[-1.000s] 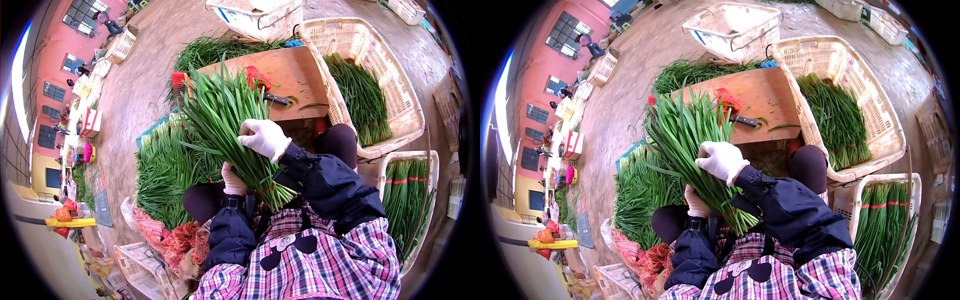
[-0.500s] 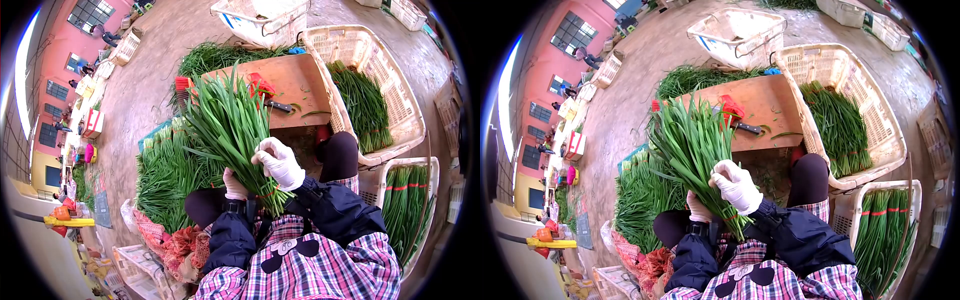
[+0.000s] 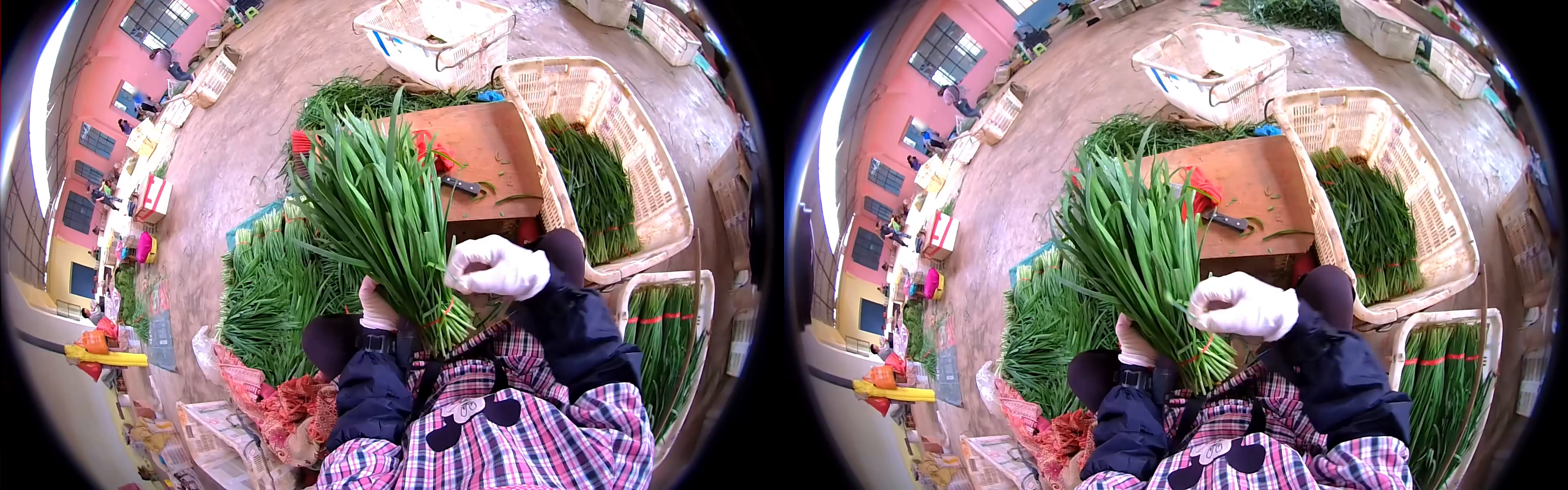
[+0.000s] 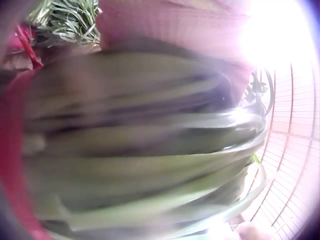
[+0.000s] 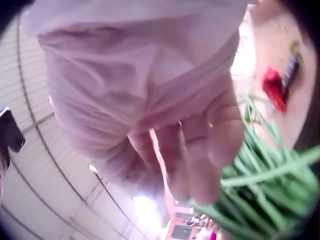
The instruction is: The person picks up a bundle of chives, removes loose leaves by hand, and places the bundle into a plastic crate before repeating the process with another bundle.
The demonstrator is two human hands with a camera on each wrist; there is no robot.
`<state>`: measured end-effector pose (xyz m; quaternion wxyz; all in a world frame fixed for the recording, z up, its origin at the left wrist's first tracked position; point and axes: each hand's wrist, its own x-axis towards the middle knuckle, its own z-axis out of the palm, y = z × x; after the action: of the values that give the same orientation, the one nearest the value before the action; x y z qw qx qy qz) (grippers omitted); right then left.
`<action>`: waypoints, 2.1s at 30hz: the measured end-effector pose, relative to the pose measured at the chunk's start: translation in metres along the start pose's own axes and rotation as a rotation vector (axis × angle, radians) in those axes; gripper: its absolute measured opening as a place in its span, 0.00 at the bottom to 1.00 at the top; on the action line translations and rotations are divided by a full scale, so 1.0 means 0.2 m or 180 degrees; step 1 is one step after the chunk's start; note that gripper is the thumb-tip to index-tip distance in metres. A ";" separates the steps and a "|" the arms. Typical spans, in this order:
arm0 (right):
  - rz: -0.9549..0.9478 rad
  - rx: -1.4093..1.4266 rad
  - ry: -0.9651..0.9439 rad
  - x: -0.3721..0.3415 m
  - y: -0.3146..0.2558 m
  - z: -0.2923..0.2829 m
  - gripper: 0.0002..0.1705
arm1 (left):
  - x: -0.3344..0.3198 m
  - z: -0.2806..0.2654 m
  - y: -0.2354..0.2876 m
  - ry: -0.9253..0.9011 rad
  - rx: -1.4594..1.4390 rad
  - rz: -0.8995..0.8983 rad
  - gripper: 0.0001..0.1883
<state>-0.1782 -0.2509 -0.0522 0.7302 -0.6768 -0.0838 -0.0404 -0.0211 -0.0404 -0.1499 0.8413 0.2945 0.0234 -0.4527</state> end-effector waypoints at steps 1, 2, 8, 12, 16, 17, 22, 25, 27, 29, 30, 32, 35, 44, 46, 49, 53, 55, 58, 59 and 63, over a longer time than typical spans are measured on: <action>0.0108 -0.0734 -0.0138 -0.01 -0.09 -0.05 0.09 | 0.00 -0.01 0.02 -0.0096 0.0008 -0.0045 0.26; 0.0216 -0.1465 -0.0274 -0.02 -0.20 -0.08 0.12 | 0.00 -0.01 0.02 -0.0106 -0.0025 -0.0042 0.26; -0.0575 -0.2100 0.0833 0.18 -0.41 -0.08 0.11 | -0.01 0.01 -0.02 -0.0319 -0.0017 0.0165 0.27; -0.0764 -0.3113 0.1309 0.35 -0.36 -0.04 0.08 | 0.01 -0.13 -0.04 -0.0424 0.0174 0.0121 0.26; -0.0283 -0.3750 0.1066 0.43 -0.33 -0.05 0.13 | 0.01 -0.11 -0.07 -0.0278 0.0196 0.0116 0.25; -0.0110 -0.3864 0.0962 0.45 -0.33 -0.05 0.14 | 0.01 -0.11 -0.08 -0.0261 0.0220 0.0159 0.25; 0.0311 -0.4168 0.0460 0.48 -0.30 -0.06 0.14 | 0.00 -0.10 -0.09 -0.0338 0.0275 0.0136 0.25; 0.0388 -0.4256 0.0322 0.49 -0.28 -0.06 0.12 | 0.00 -0.09 -0.08 -0.0350 0.0290 0.0089 0.25; 0.0370 -0.4240 0.0308 0.49 -0.26 -0.07 0.11 | 0.00 -0.09 -0.08 -0.0357 0.0309 0.0076 0.25; 0.0334 -0.4152 0.0322 0.50 -0.25 -0.07 0.11 | 0.01 -0.11 -0.08 -0.0343 0.0309 0.0086 0.25; 0.0273 -0.4101 0.0343 0.49 -0.25 -0.07 0.10 | 0.01 -0.11 -0.08 -0.0351 0.0294 0.0086 0.25; 0.0153 -0.4001 0.0388 0.49 -0.23 -0.07 0.08 | 0.00 -0.11 -0.09 -0.0370 0.0263 0.0085 0.25; -0.0576 -0.2794 0.0896 0.46 -0.14 -0.04 0.06 | 0.01 -0.09 -0.08 -0.0359 0.0046 -0.0007 0.25; -0.0457 0.2087 0.1831 0.06 -0.03 -0.08 0.07 | 0.04 -0.15 -0.01 -0.0185 0.0033 0.0489 0.28; 0.0368 0.0997 0.1750 -0.09 0.08 -0.10 0.09 | 0.05 -0.18 0.01 -0.0052 -0.0064 0.0513 0.28; 0.0841 -0.1461 0.1728 -0.23 0.26 -0.05 0.08 | 0.05 -0.23 0.02 -0.0152 -0.0452 0.0492 0.28; 0.0487 -0.2928 0.1781 -0.23 0.30 0.04 0.35 | 0.07 -0.27 0.01 -0.0393 -0.0439 0.0438 0.31; 0.0050 -0.2134 0.2059 -0.17 0.31 0.12 0.34 | 0.06 -0.24 0.01 -0.0339 -0.0369 0.0459 0.32; -0.0411 -0.1802 0.2479 -0.08 0.24 0.17 0.32 | 0.07 -0.19 0.01 -0.0350 -0.0272 0.0686 0.31; -0.0466 -0.1542 0.2674 -0.05 0.18 0.19 0.24 | 0.06 -0.16 0.01 -0.0318 -0.0294 0.0674 0.29; -0.1201 -0.1833 0.2391 0.09 0.00 0.14 0.08 | 0.03 -0.12 0.02 -0.0422 -0.0179 0.0506 0.28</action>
<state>-0.1625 -0.2213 -0.0479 0.4738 -0.7624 0.0783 -0.4336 -0.0091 -0.0304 -0.1687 0.8822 0.2411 -0.0430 -0.4022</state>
